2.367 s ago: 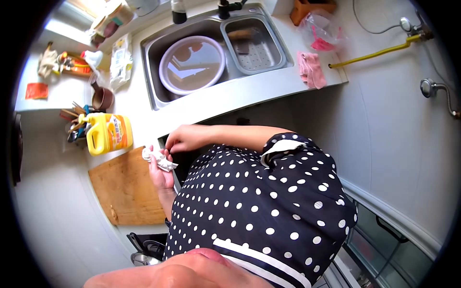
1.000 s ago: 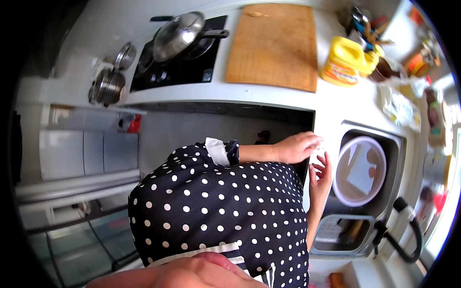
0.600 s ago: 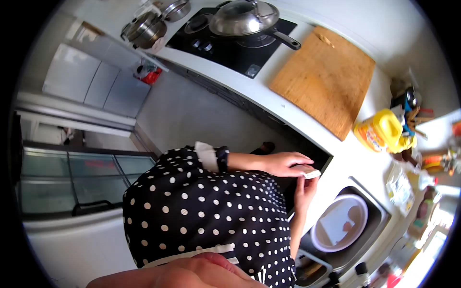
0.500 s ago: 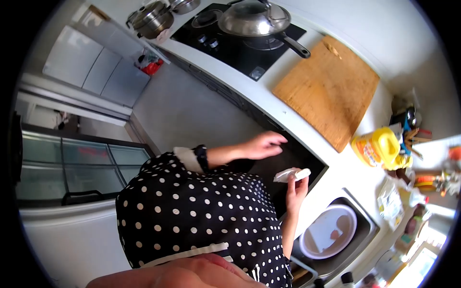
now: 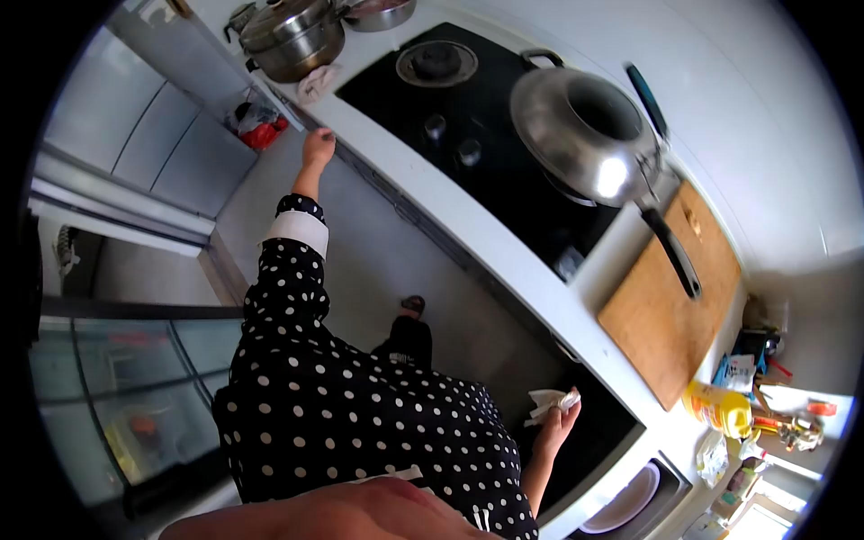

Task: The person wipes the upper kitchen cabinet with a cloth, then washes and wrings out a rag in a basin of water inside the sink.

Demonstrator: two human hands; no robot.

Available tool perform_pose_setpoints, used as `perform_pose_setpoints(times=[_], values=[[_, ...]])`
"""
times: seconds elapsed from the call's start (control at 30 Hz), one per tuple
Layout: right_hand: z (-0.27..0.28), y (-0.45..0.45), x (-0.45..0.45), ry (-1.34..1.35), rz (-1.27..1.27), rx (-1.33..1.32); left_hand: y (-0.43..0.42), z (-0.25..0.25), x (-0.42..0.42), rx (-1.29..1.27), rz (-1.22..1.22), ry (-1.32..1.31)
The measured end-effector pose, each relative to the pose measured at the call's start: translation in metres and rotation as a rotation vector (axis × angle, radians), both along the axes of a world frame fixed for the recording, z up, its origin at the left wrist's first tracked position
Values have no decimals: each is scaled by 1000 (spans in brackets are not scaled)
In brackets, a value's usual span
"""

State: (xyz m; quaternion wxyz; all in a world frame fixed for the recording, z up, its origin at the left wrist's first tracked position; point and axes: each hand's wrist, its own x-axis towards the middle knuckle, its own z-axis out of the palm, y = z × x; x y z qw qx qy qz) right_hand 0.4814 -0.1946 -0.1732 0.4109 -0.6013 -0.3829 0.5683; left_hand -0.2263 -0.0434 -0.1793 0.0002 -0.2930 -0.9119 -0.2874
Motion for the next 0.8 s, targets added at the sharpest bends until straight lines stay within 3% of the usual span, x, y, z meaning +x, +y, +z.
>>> perform_pose_setpoints(times=[0.07, 0.27, 0.37, 0.4, 0.5, 0.57, 0.6, 0.67, 0.8], values=[[-9, 7, -46, -25, -64, -105, 25, -3, -59, -90, 39, -121], [9, 38, -146, -37, 110, -237, 91, -61, -201, -216, -56, 285], [5, 37, -153, -64, 52, -273, 115, -72, -223, -345, -1, 317], [4, 35, -157, -76, 38, -286, 111, -70, -215, -250, 28, 426], [0, 28, -155, -102, 22, -329, 109, -75, -245, -198, -29, 154], [8, 26, -156, -49, 31, -312, 93, -41, -225, 114, 68, -32], [14, 25, -155, -29, 14, -321, 81, -18, -203, 564, 53, -439], [15, 14, -139, 1, -47, -311, 46, 43, -134, 884, -25, -863], [27, -16, -102, 94, -201, -276, -22, 122, 46, 837, -324, -1373]])
